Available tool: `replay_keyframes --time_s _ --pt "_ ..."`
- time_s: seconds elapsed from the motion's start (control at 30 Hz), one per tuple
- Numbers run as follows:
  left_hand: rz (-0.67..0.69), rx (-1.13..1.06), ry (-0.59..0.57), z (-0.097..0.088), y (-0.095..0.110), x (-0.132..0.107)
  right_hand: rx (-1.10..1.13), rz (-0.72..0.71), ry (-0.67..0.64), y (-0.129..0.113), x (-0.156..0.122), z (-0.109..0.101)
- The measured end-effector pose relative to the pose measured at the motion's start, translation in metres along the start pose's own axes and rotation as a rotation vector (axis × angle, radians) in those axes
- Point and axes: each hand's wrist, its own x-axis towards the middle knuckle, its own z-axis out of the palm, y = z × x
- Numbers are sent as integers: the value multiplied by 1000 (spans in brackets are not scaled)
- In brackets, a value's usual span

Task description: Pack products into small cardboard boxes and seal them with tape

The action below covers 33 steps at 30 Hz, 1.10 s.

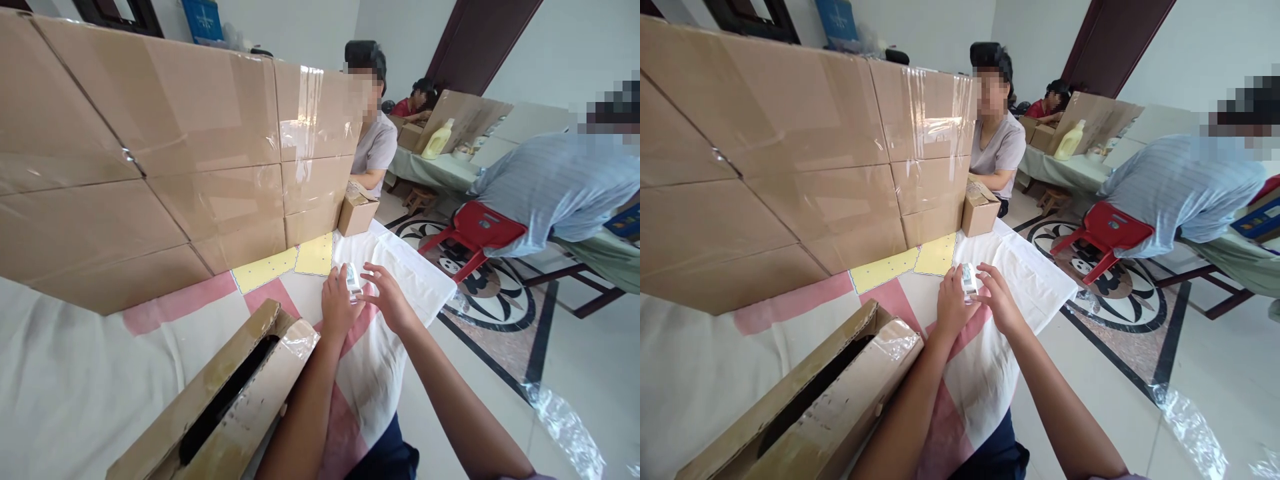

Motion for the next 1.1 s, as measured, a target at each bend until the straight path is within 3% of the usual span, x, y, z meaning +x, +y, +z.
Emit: replay_keyframes --time_s 0.2,0.3,0.5,0.57,0.77,1.1 --pt "-27 -8 5 1 0 -1 176 97 127 11 -9 -1" --pt "-33 -20 -18 -1 1 0 152 185 148 14 -14 -8" --pt "-29 -4 -54 -4 0 -2 -61 421 9 40 -14 -16" --pt "-26 4 -69 -3 -1 -3 -82 462 25 48 -10 -12" --pt "-62 3 -81 2 -3 1 -82 360 114 56 -2 0" --pt "-48 -48 -11 1 5 -1 -11 191 166 80 -1 1"
